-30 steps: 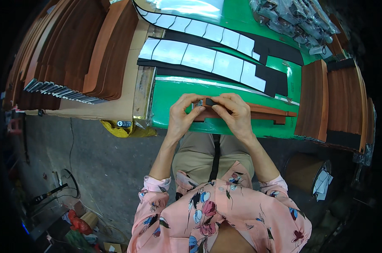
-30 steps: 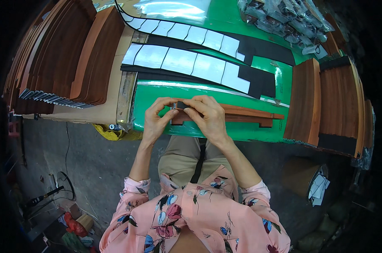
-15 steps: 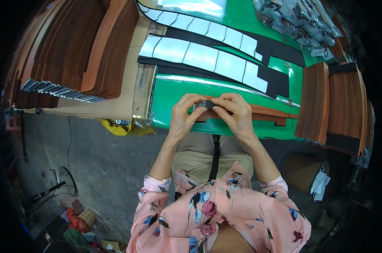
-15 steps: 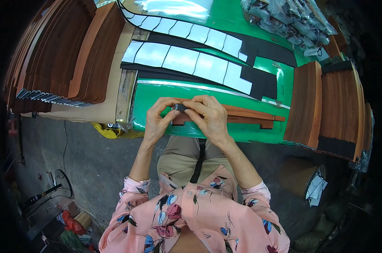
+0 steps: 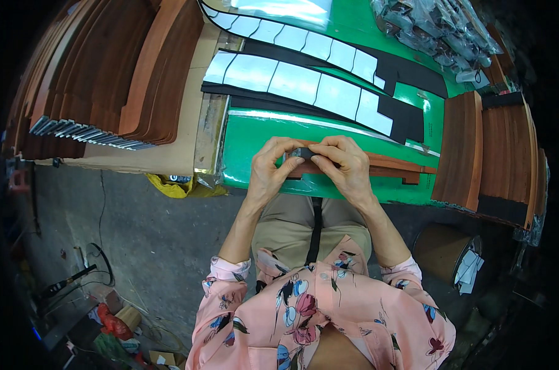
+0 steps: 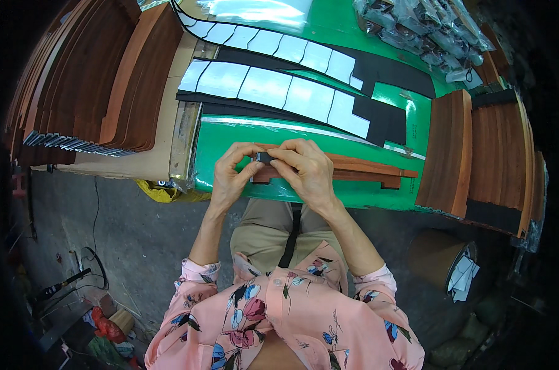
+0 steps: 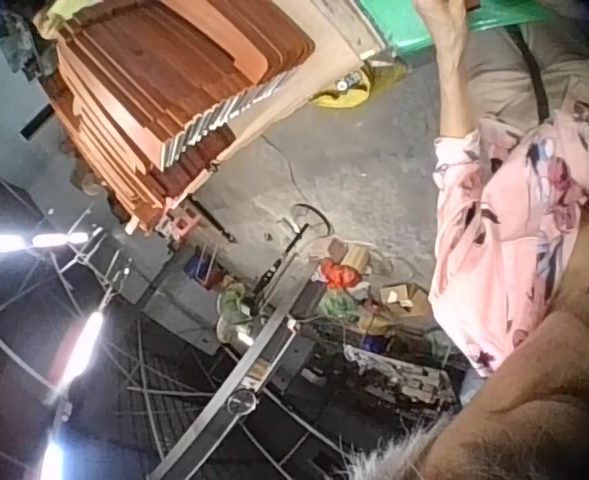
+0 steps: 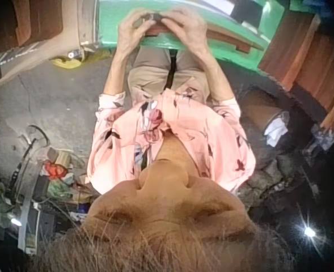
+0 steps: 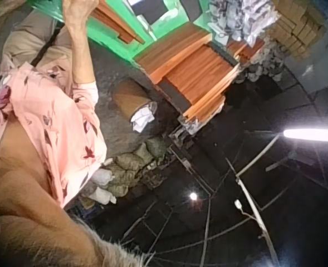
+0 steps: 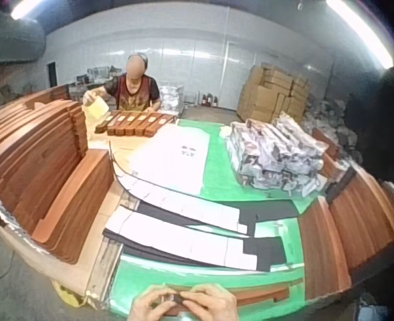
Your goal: Sticking adhesive black padding strips onto wooden furniture components.
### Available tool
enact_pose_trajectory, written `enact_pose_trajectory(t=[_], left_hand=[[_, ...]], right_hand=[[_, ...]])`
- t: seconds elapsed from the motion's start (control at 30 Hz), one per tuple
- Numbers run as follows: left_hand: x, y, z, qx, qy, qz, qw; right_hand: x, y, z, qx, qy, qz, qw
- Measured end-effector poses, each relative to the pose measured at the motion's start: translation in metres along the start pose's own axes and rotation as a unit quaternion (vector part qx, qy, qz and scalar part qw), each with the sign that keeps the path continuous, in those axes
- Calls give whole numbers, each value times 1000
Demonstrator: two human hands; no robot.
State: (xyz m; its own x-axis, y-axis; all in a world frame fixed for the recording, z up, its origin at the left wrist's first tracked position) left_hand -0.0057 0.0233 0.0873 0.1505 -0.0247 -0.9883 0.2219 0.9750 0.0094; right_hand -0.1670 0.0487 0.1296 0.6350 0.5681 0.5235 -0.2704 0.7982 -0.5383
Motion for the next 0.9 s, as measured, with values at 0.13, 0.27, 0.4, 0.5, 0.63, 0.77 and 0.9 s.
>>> enact_pose_trajectory(t=[0.13, 0.27, 0.4, 0.5, 0.63, 0.77, 0.9], left_hand=[[-4, 1, 1, 1, -6, 0, 1000], [-3, 3, 2, -2, -2, 7, 1000], [-6, 3, -1, -11, -17, -17, 1000], [-11, 3, -8, -25, -35, -42, 998], [-3, 9, -4, -50, -92, -128, 986], [-3, 9, -5, -58, -109, -155, 980], [-11, 7, -4, -53, -123, -154, 979]], right_hand=[[1, 0, -2, -2, 7, 3, 1000], [2, 0, -3, -8, 14, 10, 1000], [3, 3, -2, -25, 43, 38, 998], [5, 7, -3, -58, 79, 59, 993], [11, 8, -8, -100, 65, 76, 990], [2, 11, -7, -81, 17, 49, 995], [1, 10, -4, -54, 7, 33, 998]])
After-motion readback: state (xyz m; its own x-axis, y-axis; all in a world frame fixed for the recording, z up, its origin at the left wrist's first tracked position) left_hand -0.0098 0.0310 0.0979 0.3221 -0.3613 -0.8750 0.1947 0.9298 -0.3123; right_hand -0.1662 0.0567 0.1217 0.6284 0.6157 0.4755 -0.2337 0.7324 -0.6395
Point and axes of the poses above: each hand's wrist, its own y-axis away from the middle knuckle, its own z-axis out of the back of the hand, x = y × z, the point moved 3 cm from there along -y, towards the middle knuckle, and after that the axes turned 14 degrees about z, right-handed, at the moved point
